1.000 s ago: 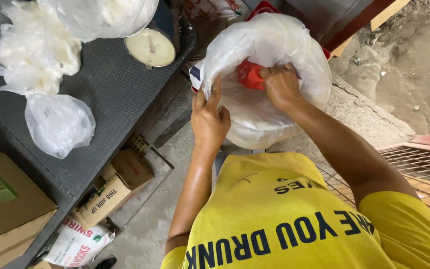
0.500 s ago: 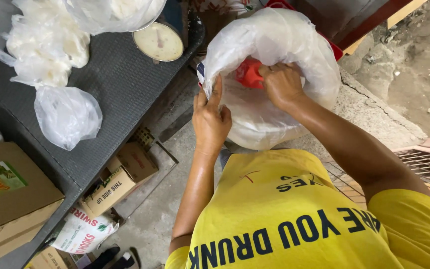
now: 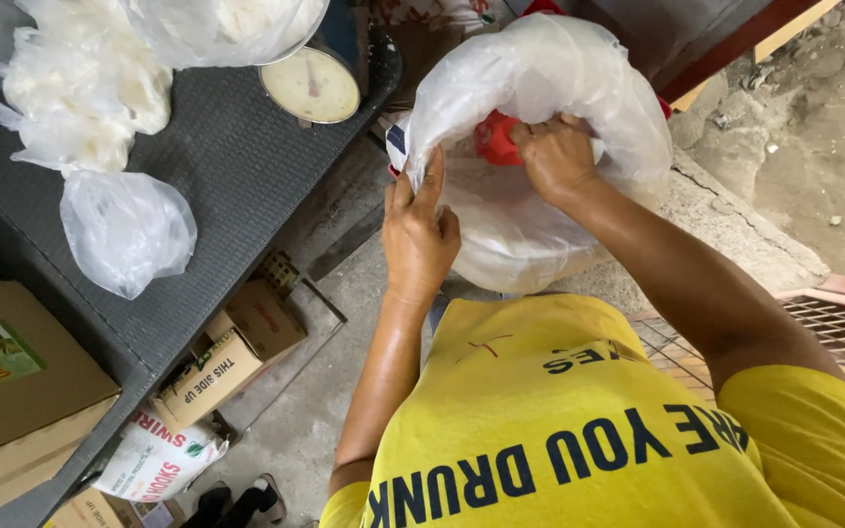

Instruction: Scooping white powder from a large sack into smaller plastic bags.

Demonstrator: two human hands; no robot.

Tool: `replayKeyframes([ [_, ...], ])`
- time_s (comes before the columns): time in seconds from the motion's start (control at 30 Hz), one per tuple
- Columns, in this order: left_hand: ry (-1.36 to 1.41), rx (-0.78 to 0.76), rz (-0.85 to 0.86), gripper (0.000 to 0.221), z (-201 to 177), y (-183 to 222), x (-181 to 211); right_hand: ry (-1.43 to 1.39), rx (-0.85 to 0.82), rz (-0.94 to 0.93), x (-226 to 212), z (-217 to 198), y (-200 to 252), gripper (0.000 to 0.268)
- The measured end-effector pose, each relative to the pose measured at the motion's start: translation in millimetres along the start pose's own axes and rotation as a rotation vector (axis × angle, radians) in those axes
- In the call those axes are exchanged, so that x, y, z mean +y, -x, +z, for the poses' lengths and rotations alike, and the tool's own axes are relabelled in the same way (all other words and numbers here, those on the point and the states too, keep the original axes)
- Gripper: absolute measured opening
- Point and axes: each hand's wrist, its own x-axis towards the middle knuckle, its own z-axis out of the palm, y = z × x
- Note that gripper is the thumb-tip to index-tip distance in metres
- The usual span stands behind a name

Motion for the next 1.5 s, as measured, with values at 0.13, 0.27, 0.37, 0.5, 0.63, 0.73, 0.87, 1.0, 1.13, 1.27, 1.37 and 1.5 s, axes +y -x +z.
replayKeyframes([
  [0.13, 0.007, -0.001, 0.019, 0.078, 1.4, -0.7, -1.1, 0.018, -0.037, 0.001, 3.6, 5.8, -0.1, 0.019],
  [0.27, 0.005, 0.016, 0.045, 0.078, 1.6, 0.3, -1.9, -0.032, -0.051, -0.008, 0.0, 3.8, 2.5, 0.015],
  [0.37, 0.004, 0.011, 0.036, 0.078, 0.1, 0.6, -0.3, -0.085, -0.043, -0.011, -5.1, 2.6, 1.1, 0.017],
  [0.5, 0.010, -0.009, 0.002, 0.078, -1.2, 1.1, 1.0, -0.109, -0.190, 0.018, -11.3, -10.7, -6.1, 0.028],
  [0.63, 0.010, 0.012, 0.013, 0.078, -1.0, 2.7, 0.8, -0.188, -0.230, 0.083, -6.3, 7.5, -6.6, 0.038],
  [0.73, 0.003, 0.015, 0.011, 0.078, 1.0, 2.9, 1.5, -0.321, -0.160, 0.126, -7.6, 12.4, -9.3, 0.040],
  [0.87, 0.010, 0.032, 0.022, 0.078, -0.3, 2.9, 1.0, -0.375, -0.087, 0.123, -18.2, -4.6, -15.7, 0.036],
  [1.0, 0.024, 0.010, -0.001, 0.079, -1.1, 2.8, 2.8, -0.390, -0.089, 0.139, -18.7, -8.5, -18.0, 0.033],
  [1.13, -0.001, 0.004, 0.004, 0.079, 2.9, 2.7, 0.4, -0.448, -0.107, 0.179, -15.3, -4.6, -21.8, 0.035],
  [1.27, 0.005, 0.014, 0.020, 0.080, 0.6, 1.9, 2.6, -0.519, -0.079, 0.190, -20.6, -2.8, -23.7, 0.037],
  [1.37, 0.011, 0.015, 0.015, 0.080, -1.1, 1.6, 2.4, -0.528, -0.045, 0.167, -22.2, 0.6, -28.8, 0.040],
  [1.5, 0.010, -0.012, -0.025, 0.080, 0.4, 4.7, -1.7, -0.504, -0.045, 0.146, -26.9, 7.9, -31.5, 0.040],
])
